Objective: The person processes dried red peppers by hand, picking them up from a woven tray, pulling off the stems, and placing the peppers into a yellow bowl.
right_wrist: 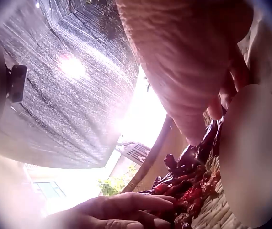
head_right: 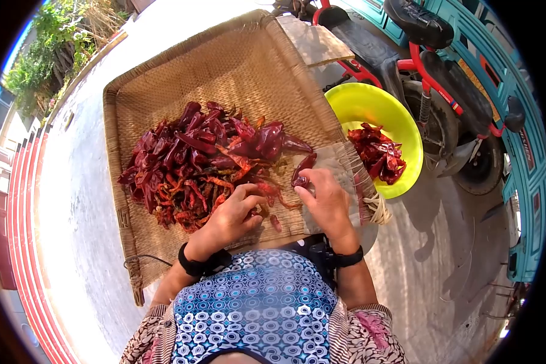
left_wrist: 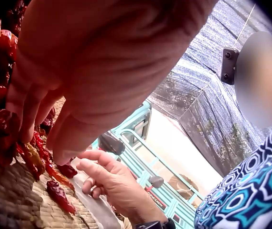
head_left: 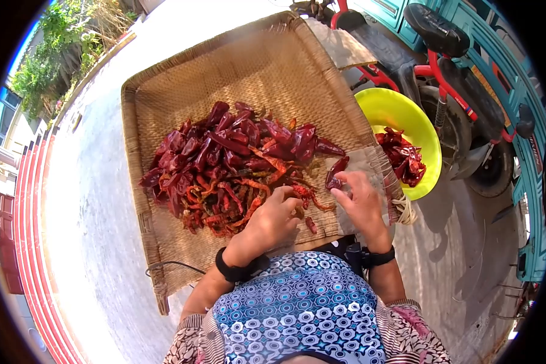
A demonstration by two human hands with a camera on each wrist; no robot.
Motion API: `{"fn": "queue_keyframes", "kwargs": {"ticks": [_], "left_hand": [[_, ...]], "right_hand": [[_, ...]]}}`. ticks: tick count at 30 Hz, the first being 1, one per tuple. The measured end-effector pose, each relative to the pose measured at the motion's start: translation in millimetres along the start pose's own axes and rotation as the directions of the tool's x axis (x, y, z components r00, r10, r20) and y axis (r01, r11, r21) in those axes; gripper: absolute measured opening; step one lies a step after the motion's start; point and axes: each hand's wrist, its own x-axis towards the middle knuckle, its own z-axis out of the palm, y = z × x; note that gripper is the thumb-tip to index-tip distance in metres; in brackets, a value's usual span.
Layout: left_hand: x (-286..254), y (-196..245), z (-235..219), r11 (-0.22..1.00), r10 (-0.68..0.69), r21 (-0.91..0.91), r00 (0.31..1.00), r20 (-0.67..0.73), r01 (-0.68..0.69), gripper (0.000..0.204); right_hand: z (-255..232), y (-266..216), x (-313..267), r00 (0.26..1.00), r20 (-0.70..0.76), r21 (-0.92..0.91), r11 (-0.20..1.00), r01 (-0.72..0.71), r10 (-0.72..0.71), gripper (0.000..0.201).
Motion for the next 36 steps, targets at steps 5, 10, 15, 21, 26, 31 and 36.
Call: {"fn": "queue_keyframes", "kwargs": {"ticks": [5, 10, 15, 21, 26, 31, 36], "left_hand": [[-0.6, 0.2, 3.8, 0.990, 0.136, 0.033, 0.989, -0.050, -0.134, 0.028], [-1.6, -5.6, 8.6, 0.988, 0.129, 0.091, 0.991, -0.025, -0.127, 0.026], [-2.3, -3.1, 7.3, 0.989, 0.128, 0.081, 0.991, -0.037, -0.125, 0.024], [-2.3, 0.6, 4.2, 0.993, 0.094, 0.080, 0.994, -0.048, -0.090, 0.024], [-0.7, 7.8, 2.7, 1.000, -0.003, 0.016, 0.996, -0.086, 0.005, 0.032], [7.5, 21.9, -0.9, 0.969, -0.069, -0.245, 0.977, -0.202, 0.018, 0.034], [8.7, 17.1, -6.0, 0.987, -0.079, -0.146, 0.990, -0.118, 0.062, 0.020]], "right_hand": [[0.5, -5.3, -4.0, 0.999, 0.038, -0.143, 0.989, 0.024, -0.019, 0.037], [2.9, -6.5, -0.6, 0.999, 0.027, -0.204, 0.978, 0.047, -0.042, 0.038], [14.2, 1.7, 0.9, 0.995, -0.028, -0.260, 0.962, 0.085, -0.095, 0.034], [12.2, -2.3, 3.3, 0.989, -0.144, -0.096, 0.995, 0.003, -0.017, 0.022], [12.6, -0.2, -0.9, 0.987, -0.077, 0.448, 0.889, -0.089, 0.138, 0.015], [8.9, -4.6, -9.3, 0.954, 0.291, 0.776, 0.567, -0.277, 0.067, 0.016], [7.4, -20.4, -11.7, 0.906, 0.421, 0.753, 0.541, -0.375, 0.042, 0.018]]}}
